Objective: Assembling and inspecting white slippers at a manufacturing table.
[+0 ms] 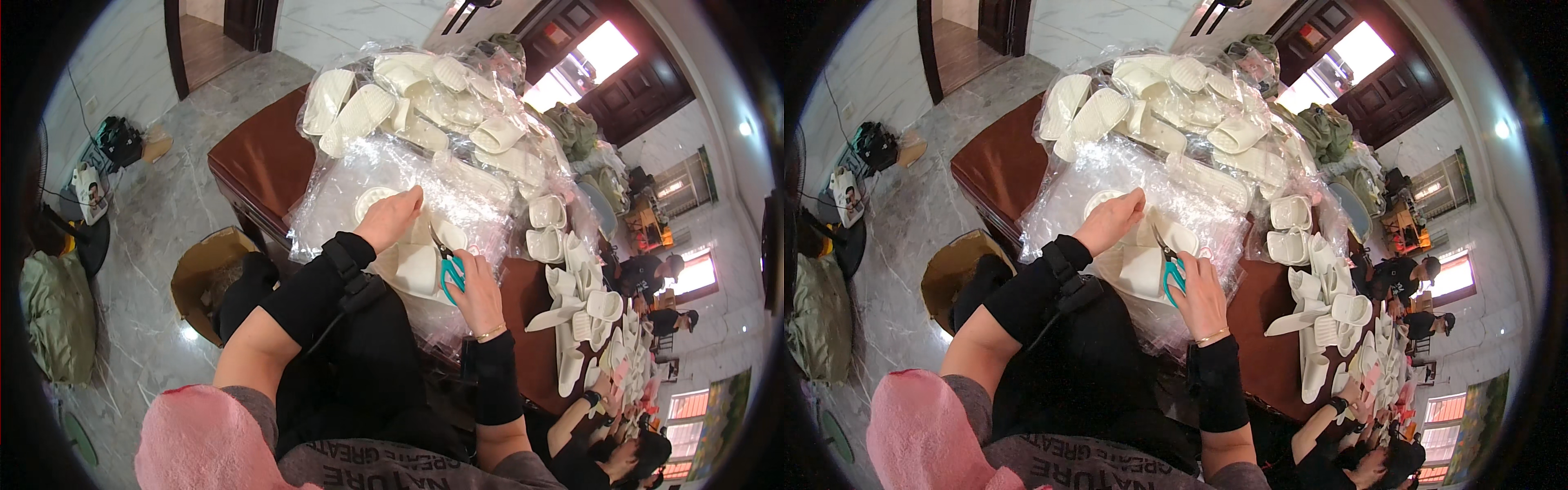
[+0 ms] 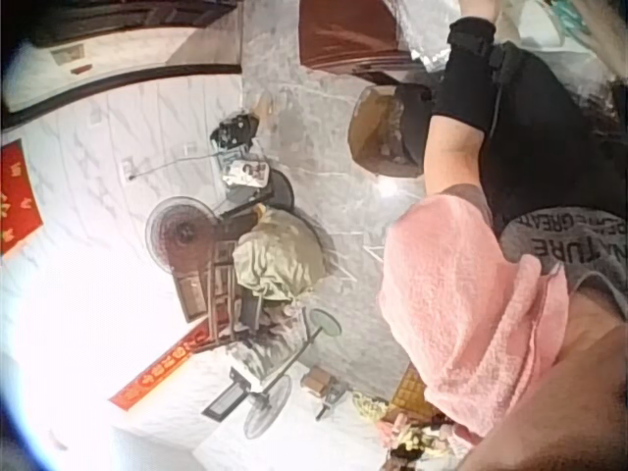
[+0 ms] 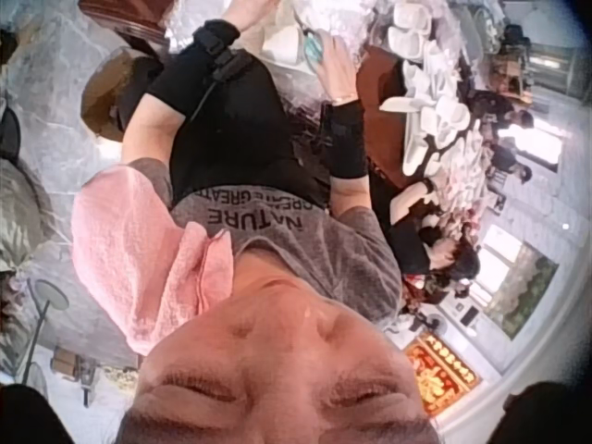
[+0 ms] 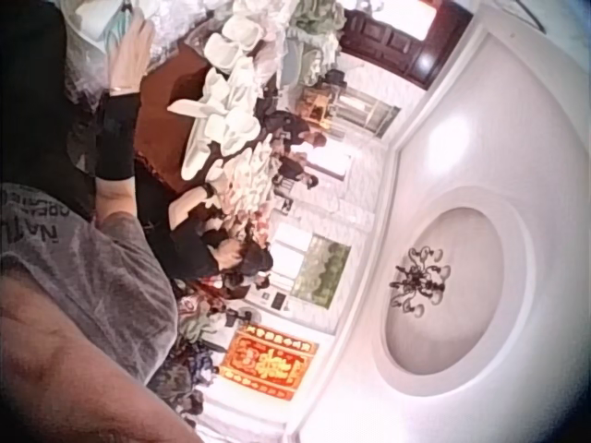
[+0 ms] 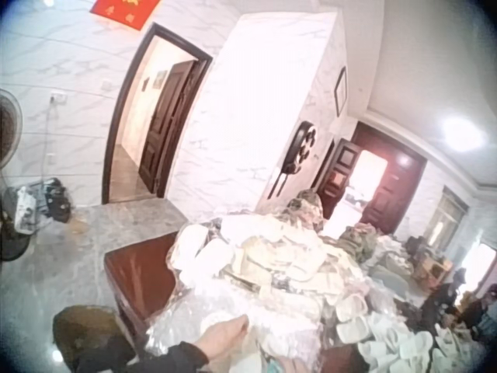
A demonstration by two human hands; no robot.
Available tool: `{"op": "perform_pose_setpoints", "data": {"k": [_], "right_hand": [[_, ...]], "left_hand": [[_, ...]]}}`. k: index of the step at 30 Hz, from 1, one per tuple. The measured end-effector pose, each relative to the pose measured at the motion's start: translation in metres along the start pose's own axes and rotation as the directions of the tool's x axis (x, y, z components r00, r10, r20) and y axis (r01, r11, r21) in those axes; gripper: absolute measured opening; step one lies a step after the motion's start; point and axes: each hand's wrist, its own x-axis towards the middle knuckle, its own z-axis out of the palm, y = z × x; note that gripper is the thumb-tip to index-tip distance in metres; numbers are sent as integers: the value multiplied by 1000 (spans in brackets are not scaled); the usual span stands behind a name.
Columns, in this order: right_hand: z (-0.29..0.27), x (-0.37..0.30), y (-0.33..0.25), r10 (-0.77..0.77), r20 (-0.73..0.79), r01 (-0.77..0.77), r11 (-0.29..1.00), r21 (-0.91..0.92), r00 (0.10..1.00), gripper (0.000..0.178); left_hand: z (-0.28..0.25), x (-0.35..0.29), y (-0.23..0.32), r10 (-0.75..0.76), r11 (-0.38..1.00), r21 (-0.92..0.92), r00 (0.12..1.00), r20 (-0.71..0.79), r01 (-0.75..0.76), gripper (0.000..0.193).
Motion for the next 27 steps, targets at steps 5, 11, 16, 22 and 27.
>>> {"op": "perform_pose_setpoints", "data": {"k": [5, 11, 16, 22, 27], "right_hand": [[4, 10, -12, -65, 15, 66, 992, -109, 998, 57], [4, 21, -17, -57, 32, 62, 983, -175, 998, 55], [4, 27, -25, -27, 6, 28, 988, -150, 1000, 45], [7, 25, -23, -37, -18, 35, 995, -97, 999, 41], [10, 21, -20, -52, -61, 49, 998, -50, 997, 41]], "left_hand": [[-3, -1, -4, 39, 999, 15, 998, -49, -38, 14], [-2, -2, -1, 50, 998, 40, 998, -26, -49, 14], [-3, -3, 0, 65, 997, 49, 998, -16, -64, 13], [-3, -4, -2, 78, 995, 63, 997, -7, -77, 13], [1, -4, -3, 77, 996, 45, 997, -10, -77, 13]]}}
